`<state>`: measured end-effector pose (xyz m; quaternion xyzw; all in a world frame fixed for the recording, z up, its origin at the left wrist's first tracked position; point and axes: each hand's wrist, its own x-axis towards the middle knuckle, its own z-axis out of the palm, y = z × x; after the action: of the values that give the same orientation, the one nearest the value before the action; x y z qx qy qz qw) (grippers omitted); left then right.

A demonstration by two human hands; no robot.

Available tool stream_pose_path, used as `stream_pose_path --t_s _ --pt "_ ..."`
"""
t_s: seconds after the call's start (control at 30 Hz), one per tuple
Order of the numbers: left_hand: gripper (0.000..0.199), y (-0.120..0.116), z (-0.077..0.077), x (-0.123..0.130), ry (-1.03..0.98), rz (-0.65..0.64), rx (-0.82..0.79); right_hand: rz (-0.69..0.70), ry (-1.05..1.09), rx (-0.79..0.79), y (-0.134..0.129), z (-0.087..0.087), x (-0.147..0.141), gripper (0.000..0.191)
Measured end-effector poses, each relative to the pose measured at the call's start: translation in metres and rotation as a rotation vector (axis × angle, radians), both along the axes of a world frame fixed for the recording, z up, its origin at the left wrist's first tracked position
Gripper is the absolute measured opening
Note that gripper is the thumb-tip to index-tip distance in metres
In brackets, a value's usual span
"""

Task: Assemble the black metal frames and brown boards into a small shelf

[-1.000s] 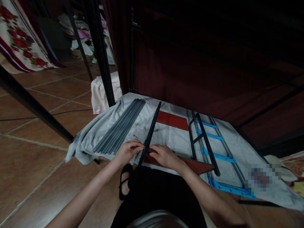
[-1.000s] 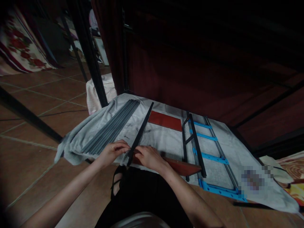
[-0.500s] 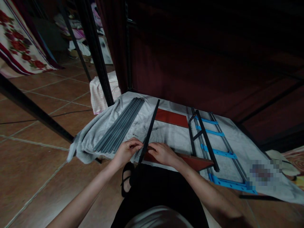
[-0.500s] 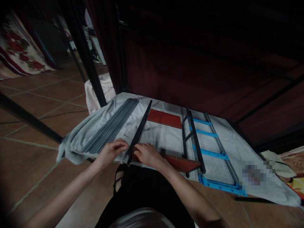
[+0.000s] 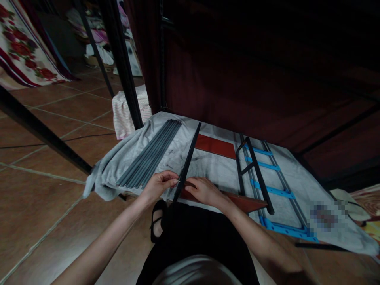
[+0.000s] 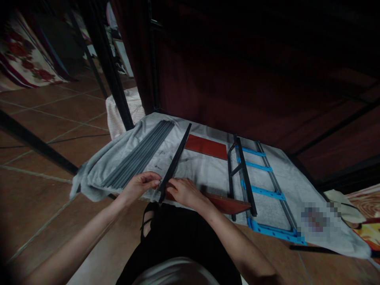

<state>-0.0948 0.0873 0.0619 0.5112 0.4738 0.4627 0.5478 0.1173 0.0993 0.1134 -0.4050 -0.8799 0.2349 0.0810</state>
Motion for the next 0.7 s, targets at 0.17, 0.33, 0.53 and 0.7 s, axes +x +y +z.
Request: stream_pose_path --t_s 0.17,0.33,0.53,0.7 --pt "0.034 -0.004 0.000 0.003 0.048 -0.015 -0.012 -0.012 -0.016 -0.013 -0.001 0.002 -0.001 0.021" --pt "0.029 -0.006 0.001 0.005 0.043 -0.029 0.061 -0.008 -0.017 -0.026 -0.003 0.007 -0.002 0.020" --pt "0.021 -0.006 0.002 0.003 0.053 -0.034 0.141 -0.004 -0.005 -0.029 -0.003 0.007 -0.003 0.020" --pt "0.028 -0.008 -0.007 0.001 0.012 -0.047 0.121 -0.022 0.021 -0.023 -0.003 -0.001 -0.002 0.019"
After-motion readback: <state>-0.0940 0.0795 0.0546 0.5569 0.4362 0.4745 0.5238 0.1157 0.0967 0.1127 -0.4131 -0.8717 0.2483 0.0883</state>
